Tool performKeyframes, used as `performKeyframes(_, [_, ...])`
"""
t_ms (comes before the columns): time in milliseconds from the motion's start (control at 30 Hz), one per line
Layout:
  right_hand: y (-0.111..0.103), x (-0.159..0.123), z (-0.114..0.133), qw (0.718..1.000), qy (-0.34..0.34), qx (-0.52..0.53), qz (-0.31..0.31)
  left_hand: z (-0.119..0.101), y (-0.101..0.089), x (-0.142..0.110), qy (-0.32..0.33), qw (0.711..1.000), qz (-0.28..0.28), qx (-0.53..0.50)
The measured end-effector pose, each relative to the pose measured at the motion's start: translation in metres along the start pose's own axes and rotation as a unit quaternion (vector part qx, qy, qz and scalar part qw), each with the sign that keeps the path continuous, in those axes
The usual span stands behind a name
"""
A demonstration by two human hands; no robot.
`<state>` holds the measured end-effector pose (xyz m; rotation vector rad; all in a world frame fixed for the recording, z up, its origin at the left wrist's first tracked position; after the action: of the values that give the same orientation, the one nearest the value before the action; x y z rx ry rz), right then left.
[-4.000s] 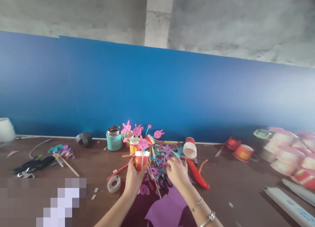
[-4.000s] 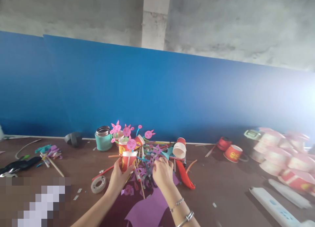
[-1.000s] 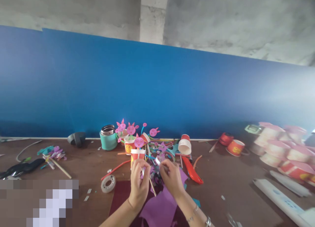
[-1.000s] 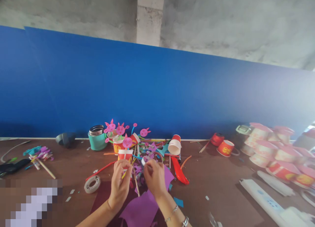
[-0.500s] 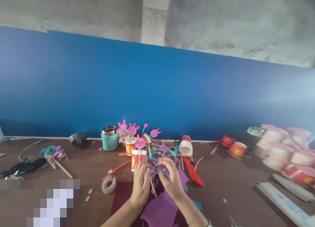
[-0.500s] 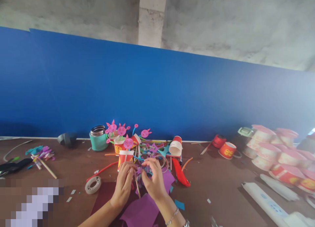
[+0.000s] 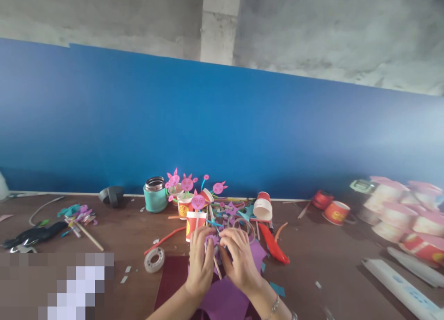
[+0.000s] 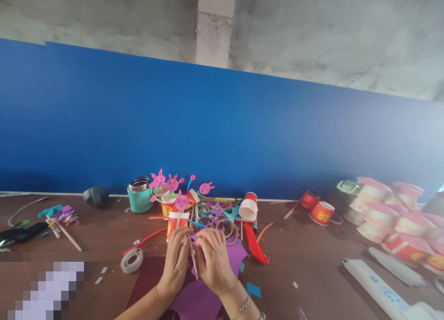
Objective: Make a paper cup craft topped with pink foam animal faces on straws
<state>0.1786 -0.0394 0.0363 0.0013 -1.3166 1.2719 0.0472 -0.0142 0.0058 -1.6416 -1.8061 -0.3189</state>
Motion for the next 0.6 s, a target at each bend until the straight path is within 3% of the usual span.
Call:
performKeyframes(100, [0.0,-0.001,0.002,0.999,0.02,0.031,-0.033,0.014,-0.003,0.001,-0.037,0.993,-0.108,0.032])
performKeyframes(167, [0.001,0.0,-0.003,0.99,0.084,0.084,-0.072,0.023,-0.007,0.004,-0.059,0.983,-0.165,0.057])
performKeyframes(233, [0.003,0.002,-0.01,0.964,0.181,0.169,-0.094,0.029,-0.01,0.009,-0.108,0.971,-0.191,0.091])
performKeyframes(333, [0.005,0.005,-0.022,0.888,0.324,0.312,-0.098,0.034,-0.011,0.014,-0.188,0.955,-0.177,0.148])
performKeyframes(433, [0.005,0.006,-0.027,0.823,0.386,0.403,-0.109,0.035,-0.011,0.016,-0.229,0.947,-0.144,0.171])
performKeyframes(600, [0.005,0.006,-0.028,0.795,0.403,0.44,-0.108,0.037,-0.011,0.016,-0.232,0.949,-0.135,0.166])
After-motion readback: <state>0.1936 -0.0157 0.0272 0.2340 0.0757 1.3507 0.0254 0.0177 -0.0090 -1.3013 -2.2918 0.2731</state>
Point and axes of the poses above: each hand's wrist, its own x-axis towards the middle knuckle, its own y-axis out of the palm, z = x × y, the point moved 1 cm from there along x, towards the middle knuckle, and after that the axes turned 1 degree about z, right-handed, at the moved point
